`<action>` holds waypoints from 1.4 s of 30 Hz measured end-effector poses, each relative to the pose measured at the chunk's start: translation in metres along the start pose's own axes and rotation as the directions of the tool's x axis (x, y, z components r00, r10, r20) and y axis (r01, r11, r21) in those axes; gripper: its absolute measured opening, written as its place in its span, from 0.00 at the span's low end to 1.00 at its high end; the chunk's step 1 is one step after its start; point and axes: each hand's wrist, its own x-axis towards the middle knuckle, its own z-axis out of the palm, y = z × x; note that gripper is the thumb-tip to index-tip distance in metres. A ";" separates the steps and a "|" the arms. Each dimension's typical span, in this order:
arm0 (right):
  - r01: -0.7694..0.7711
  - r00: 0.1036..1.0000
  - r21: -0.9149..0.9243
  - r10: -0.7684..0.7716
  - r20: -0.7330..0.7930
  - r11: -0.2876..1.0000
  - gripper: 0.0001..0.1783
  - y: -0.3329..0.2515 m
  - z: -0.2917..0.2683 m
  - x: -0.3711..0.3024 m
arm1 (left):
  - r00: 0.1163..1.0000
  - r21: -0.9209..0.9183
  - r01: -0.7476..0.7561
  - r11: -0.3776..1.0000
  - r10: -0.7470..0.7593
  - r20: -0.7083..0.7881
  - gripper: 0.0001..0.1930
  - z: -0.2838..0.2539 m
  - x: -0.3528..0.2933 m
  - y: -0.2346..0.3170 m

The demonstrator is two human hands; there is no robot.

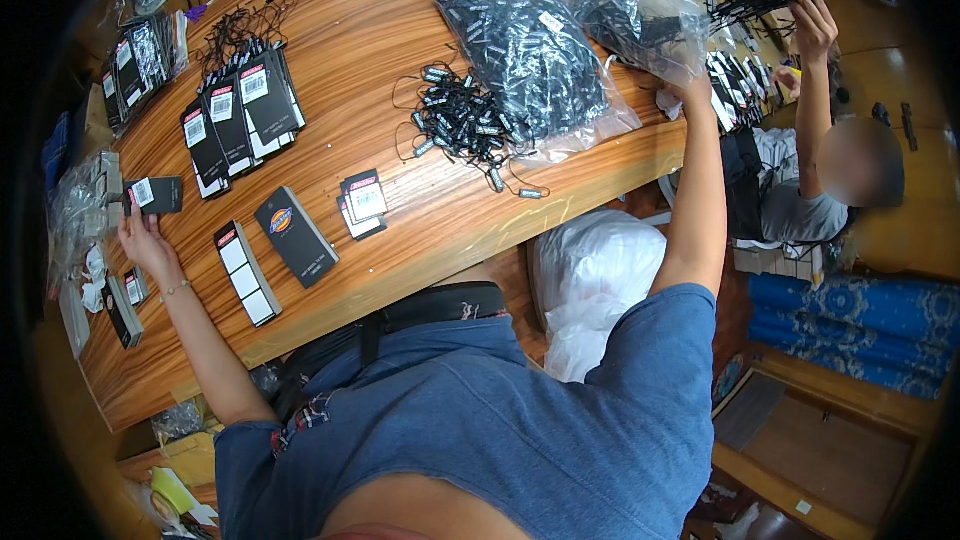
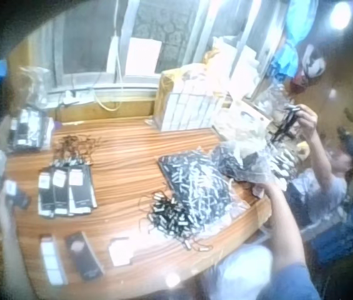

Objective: The person attaches small black tags to rectangular boxes on a wooden table. They pick up a tag, thread a string through a hole in the box, and secure it. The person repeats this process for several boxes, organizing them on the table.

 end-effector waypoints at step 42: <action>0.422 0.626 0.898 -0.758 -0.185 0.129 0.07 -0.479 -0.172 -0.086 | 0.294 0.219 -0.464 0.859 -0.084 0.952 0.08 0.158 -0.066 0.153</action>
